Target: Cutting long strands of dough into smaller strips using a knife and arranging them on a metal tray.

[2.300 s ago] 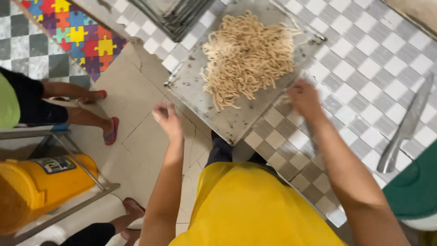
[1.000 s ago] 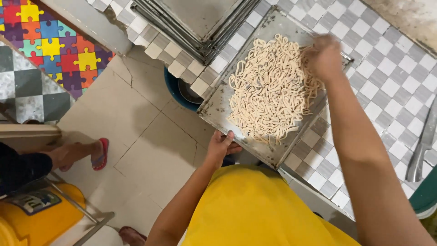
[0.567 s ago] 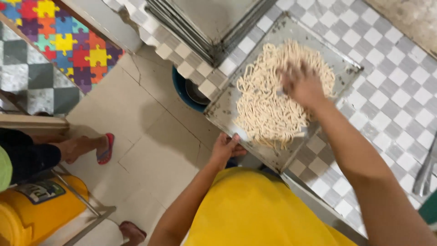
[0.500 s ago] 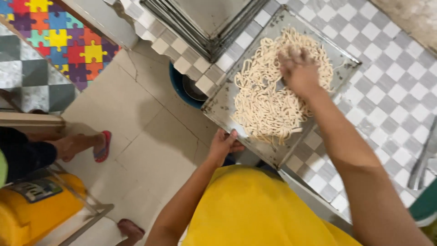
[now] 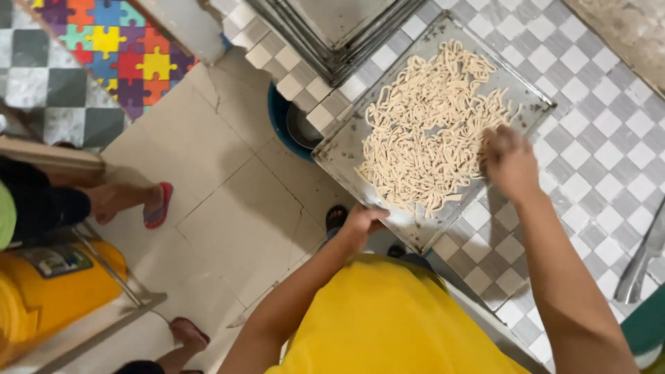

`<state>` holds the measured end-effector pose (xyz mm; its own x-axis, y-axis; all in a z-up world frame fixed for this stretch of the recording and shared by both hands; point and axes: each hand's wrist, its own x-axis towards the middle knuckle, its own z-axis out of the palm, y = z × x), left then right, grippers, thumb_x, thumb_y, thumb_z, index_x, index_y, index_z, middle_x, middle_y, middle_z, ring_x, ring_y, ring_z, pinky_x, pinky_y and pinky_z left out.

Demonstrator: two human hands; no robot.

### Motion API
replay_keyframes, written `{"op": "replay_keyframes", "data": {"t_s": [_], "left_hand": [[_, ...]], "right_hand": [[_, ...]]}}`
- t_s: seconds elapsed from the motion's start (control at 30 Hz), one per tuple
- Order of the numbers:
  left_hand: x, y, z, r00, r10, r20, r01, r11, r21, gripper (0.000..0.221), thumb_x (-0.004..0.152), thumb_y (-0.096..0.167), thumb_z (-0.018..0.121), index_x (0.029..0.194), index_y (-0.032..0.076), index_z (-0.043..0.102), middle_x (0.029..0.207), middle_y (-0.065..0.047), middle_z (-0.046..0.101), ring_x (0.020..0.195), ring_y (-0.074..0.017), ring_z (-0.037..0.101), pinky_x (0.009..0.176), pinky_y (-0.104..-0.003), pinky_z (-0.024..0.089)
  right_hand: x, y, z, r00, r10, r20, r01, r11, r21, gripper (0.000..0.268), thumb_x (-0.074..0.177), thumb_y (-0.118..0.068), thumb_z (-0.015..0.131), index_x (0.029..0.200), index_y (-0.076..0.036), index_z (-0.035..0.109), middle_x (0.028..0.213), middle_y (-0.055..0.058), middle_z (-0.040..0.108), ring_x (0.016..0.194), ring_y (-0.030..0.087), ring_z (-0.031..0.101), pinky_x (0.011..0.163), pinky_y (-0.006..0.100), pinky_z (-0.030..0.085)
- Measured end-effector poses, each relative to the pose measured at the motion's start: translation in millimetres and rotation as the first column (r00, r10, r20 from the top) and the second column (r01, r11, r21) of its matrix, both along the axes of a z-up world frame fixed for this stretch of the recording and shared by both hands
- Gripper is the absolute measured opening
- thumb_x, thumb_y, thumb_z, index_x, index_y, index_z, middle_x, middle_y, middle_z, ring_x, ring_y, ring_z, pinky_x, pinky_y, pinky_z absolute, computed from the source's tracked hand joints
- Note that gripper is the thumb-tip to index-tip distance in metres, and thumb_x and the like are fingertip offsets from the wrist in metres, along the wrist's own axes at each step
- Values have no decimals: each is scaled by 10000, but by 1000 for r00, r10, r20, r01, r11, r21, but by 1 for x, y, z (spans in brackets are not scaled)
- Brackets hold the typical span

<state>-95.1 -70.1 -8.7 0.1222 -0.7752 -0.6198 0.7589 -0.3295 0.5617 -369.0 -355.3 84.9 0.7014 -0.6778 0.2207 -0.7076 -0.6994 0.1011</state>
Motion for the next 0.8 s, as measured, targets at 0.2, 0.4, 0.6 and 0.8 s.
{"op": "replay_keyframes", "data": {"t_s": [0.2,0.4,0.6,0.8], "left_hand": [[-4,1,-98,955,296,-25,-273,906,323,324,588,104,756,904,78,691,716,-58,490,615,-236,544,571,-386,397],[-46,2,30,846,533,34,-532,836,134,605,684,70,762,1285,48,703,1074,-170,697,996,-382,736,813,-457,541],[-104,11,75,752,653,84,-655,756,-10,592,1016,246,703,1551,113,486,1358,-135,651,1227,-248,634,1035,-421,530],[-104,2,6,755,639,150,-649,760,31,706,621,-72,712,1314,41,639,989,-98,609,743,-241,611,611,-275,534]], "right_hand": [[19,8,13,967,188,172,-208,972,108,354,1002,-196,678,1344,-159,764,1341,98,745,1295,382,626,1065,529,518],[50,-19,13,799,587,130,-573,809,-131,464,899,-165,671,1351,-199,767,1383,25,748,1285,285,666,1092,450,517],[81,37,58,703,673,229,-692,721,5,216,885,-214,760,1095,-214,810,1204,6,771,1229,357,664,982,568,524],[52,-67,9,606,465,646,-727,653,211,185,1082,-84,705,1254,-68,769,1295,183,732,1232,467,636,1062,508,505]]}}
